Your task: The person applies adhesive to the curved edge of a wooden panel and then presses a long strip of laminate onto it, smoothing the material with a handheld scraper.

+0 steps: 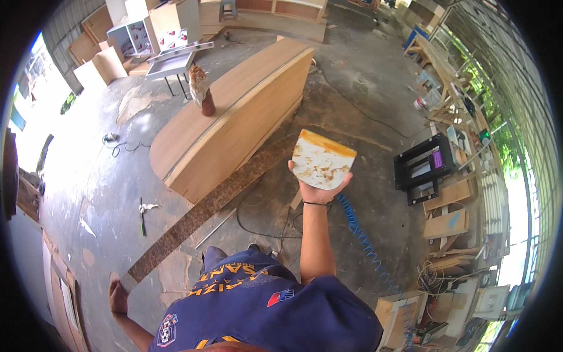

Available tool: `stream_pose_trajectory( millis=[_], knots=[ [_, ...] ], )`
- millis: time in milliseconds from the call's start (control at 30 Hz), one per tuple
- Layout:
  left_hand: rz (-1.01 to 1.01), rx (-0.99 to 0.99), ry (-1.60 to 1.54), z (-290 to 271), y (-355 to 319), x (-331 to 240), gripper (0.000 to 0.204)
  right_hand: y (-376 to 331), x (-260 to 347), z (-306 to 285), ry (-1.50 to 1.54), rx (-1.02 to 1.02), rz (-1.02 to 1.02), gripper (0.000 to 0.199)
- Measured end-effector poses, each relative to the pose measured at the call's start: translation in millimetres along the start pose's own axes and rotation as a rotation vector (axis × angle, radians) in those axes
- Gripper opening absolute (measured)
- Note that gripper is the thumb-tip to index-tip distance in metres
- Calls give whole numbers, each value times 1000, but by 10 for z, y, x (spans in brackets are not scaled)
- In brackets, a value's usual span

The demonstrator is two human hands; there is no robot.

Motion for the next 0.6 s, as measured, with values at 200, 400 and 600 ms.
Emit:
stream_pose_trajectory(
  millis=[200, 400, 600],
  knots=[
    [9, -37, -20, -32, -109, 137, 14, 52, -87, -272, 39, -105, 1, 84],
    [-70, 116, 13, 1051, 602, 229, 16, 1239, -27, -432, -66, 5, 26, 85],
    [23, 262, -85, 2476, 1849, 564, 23, 3033, 25, 734, -516, 140, -178, 92]
  ],
)
Point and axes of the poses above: each hand's wrist, its own y-axis towards the middle knuckle, its own z-axis out of the palm, x = y × z, the point moved 6 cm from there along y, towards the middle knuckle
